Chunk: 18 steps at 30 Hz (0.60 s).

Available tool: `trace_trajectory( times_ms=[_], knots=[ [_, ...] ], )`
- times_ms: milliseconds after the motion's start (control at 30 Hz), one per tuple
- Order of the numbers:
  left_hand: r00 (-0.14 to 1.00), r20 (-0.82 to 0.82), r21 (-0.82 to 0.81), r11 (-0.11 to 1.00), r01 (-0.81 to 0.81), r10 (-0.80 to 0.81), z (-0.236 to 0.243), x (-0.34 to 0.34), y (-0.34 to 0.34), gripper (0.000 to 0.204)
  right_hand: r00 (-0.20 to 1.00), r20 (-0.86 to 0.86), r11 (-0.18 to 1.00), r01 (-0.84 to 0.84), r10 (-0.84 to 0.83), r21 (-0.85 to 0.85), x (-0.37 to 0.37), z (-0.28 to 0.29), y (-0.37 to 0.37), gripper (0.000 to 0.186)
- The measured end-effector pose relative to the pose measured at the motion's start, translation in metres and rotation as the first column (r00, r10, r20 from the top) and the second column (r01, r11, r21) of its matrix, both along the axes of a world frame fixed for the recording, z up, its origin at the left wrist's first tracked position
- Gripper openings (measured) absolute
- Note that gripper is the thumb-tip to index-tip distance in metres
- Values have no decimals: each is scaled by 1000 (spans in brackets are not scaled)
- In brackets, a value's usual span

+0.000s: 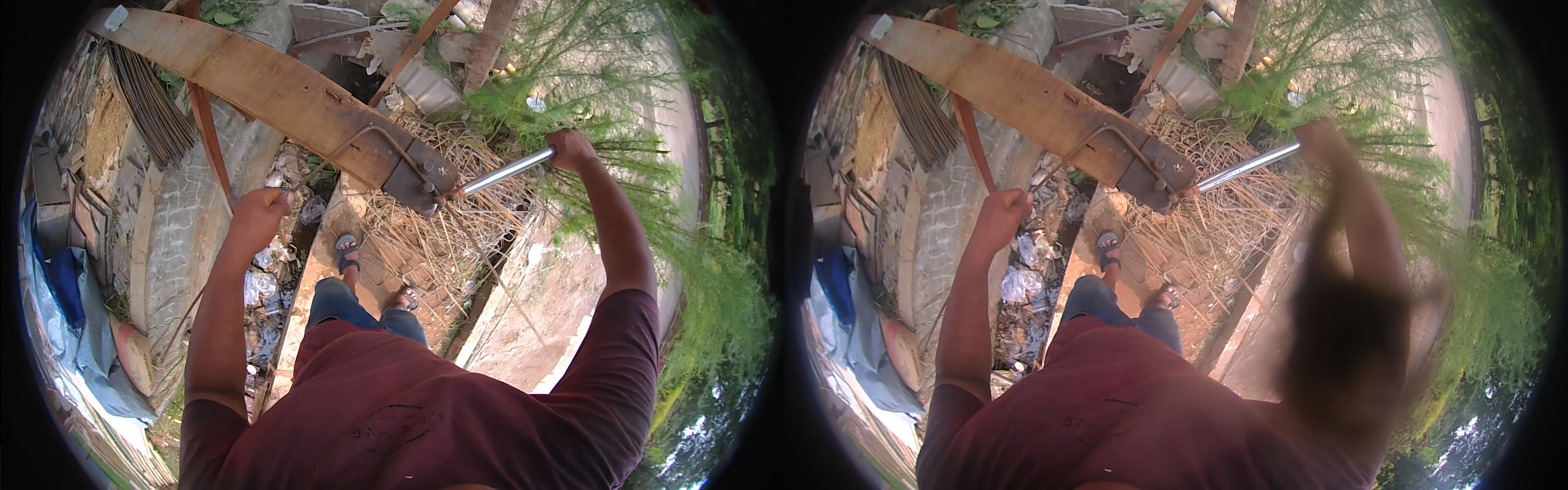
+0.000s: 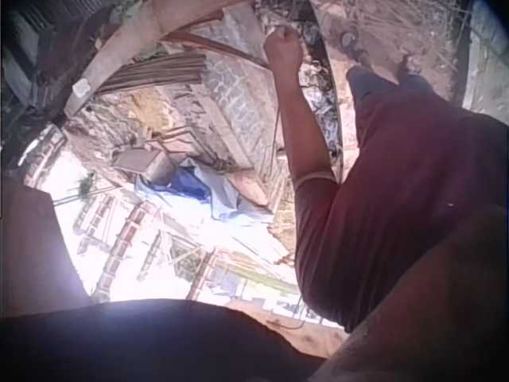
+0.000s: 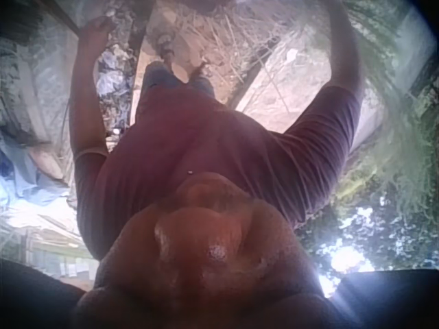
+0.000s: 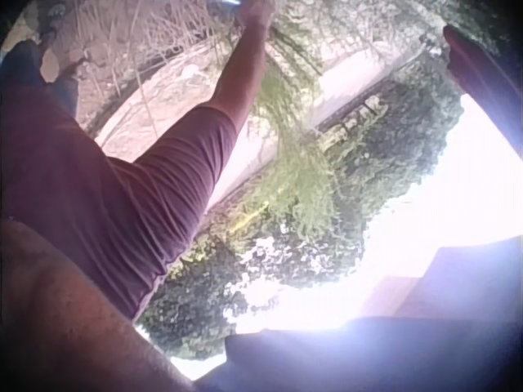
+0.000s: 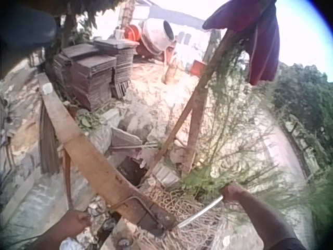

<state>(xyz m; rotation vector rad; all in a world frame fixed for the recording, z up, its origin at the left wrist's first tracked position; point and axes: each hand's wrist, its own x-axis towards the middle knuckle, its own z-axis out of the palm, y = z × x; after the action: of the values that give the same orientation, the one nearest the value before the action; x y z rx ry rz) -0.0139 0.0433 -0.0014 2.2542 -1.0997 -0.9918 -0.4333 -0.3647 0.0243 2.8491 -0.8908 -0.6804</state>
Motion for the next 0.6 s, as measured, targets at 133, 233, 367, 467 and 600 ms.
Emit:
trace_trajectory(
  times_ms=[133, 233, 367, 467, 600],
  knots=[
    [999, 16, -39, 999, 34, -34, -6, 2, 2, 32, 998, 49, 995, 53, -49, -83, -38, -22, 16, 7],
    [1000, 10, -45, 999, 25, -25, -4, -1, 1, 31, 978, 177, 987, 129, -111, -96, -47, -26, 30, 8],
    [988, 150, 5, 999, -40, 39, 4, -12, 2, 27, 955, 191, 967, 244, -226, -75, -40, -12, 44, 11],
    [847, 524, -239, 970, 44, 91, 2, -36, 18, 36, 948, 192, 959, 272, -253, -78, -41, -12, 49, 14],
    [823, 553, -382, 917, 113, 129, 25, -96, 54, 49, 948, 174, 947, 291, -267, -134, -44, -12, 58, 19]
  ],
)
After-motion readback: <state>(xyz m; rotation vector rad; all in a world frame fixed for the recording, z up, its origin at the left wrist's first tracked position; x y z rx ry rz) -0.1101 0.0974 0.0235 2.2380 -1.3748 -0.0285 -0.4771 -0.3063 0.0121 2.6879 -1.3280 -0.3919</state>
